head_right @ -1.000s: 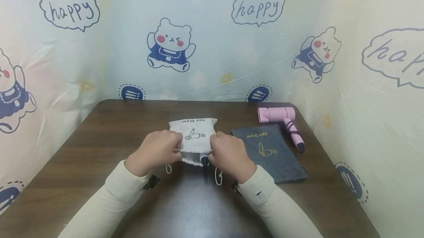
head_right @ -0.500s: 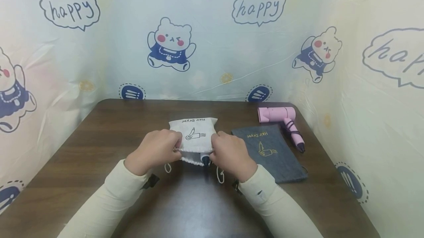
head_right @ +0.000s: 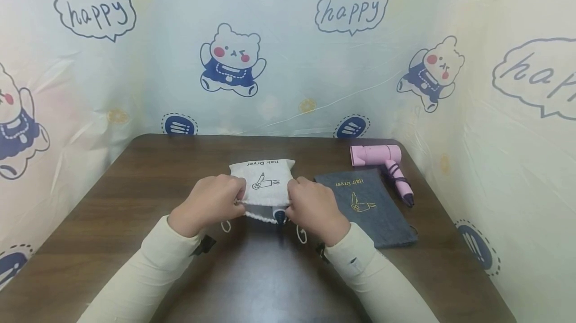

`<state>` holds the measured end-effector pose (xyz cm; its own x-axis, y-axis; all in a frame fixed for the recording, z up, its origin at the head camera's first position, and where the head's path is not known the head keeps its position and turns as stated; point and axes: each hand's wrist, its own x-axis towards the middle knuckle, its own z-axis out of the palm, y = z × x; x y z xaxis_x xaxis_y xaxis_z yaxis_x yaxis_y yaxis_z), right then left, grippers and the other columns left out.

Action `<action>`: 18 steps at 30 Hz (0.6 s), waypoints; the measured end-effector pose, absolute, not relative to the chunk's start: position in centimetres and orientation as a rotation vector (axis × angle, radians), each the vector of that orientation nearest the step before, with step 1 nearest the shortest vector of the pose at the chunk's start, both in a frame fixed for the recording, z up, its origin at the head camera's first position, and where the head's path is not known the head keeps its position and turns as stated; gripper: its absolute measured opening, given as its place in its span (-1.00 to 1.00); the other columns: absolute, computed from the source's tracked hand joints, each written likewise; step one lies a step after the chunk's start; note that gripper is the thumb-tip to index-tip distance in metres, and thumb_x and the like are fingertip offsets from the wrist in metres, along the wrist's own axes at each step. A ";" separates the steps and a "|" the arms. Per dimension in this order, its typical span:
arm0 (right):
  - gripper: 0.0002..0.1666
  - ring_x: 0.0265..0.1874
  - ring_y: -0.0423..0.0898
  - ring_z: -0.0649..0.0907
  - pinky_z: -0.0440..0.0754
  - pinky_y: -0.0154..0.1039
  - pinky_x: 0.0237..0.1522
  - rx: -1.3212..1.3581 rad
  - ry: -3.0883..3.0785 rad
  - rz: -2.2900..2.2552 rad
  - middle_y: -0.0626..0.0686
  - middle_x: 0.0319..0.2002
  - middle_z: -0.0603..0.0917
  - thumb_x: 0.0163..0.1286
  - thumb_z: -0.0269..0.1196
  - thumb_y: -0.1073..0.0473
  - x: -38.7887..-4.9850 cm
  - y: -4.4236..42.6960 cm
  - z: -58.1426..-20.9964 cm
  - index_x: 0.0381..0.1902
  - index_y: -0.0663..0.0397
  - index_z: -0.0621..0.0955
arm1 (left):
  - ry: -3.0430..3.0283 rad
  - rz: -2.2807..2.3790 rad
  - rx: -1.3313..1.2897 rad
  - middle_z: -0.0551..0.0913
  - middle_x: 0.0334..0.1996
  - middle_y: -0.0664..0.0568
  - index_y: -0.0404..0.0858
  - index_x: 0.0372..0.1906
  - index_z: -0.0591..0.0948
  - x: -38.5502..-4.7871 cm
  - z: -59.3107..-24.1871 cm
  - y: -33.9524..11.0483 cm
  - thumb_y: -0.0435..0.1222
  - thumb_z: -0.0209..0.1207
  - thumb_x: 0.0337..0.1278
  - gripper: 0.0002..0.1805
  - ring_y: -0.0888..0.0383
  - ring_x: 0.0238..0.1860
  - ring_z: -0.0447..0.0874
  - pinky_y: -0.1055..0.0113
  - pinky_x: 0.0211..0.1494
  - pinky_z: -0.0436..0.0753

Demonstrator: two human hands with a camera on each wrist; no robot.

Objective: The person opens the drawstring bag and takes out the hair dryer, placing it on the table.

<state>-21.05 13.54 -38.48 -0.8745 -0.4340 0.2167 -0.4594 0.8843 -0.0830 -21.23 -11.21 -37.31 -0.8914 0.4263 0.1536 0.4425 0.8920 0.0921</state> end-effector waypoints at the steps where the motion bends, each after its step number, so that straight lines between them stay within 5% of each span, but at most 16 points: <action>1: -0.80 -0.58 -0.19 0.46 0.41 -0.21 -0.57 0.683 -2.864 0.196 -0.16 -0.48 0.48 0.18 0.40 0.12 -21.1 13.5 -38.5 -0.42 -0.14 0.53 | -2.929 -0.188 -0.673 0.31 -0.66 0.24 -0.02 -0.64 0.37 -21.2 -37.3 -11.2 -0.35 0.16 -0.18 -0.78 0.22 -0.59 0.18 0.22 -0.61 0.19; 18: -0.79 -0.57 -0.17 0.47 0.39 -0.21 -0.59 0.663 -2.893 0.202 -0.16 -0.49 0.48 0.16 0.40 0.13 -21.4 13.8 -38.4 -0.43 -0.14 0.52 | -2.946 -0.165 -0.656 0.40 -0.67 0.18 -0.05 -0.62 0.40 -21.3 -37.2 -11.5 -0.30 0.26 -0.06 -0.74 0.20 -0.62 0.24 0.23 -0.62 0.20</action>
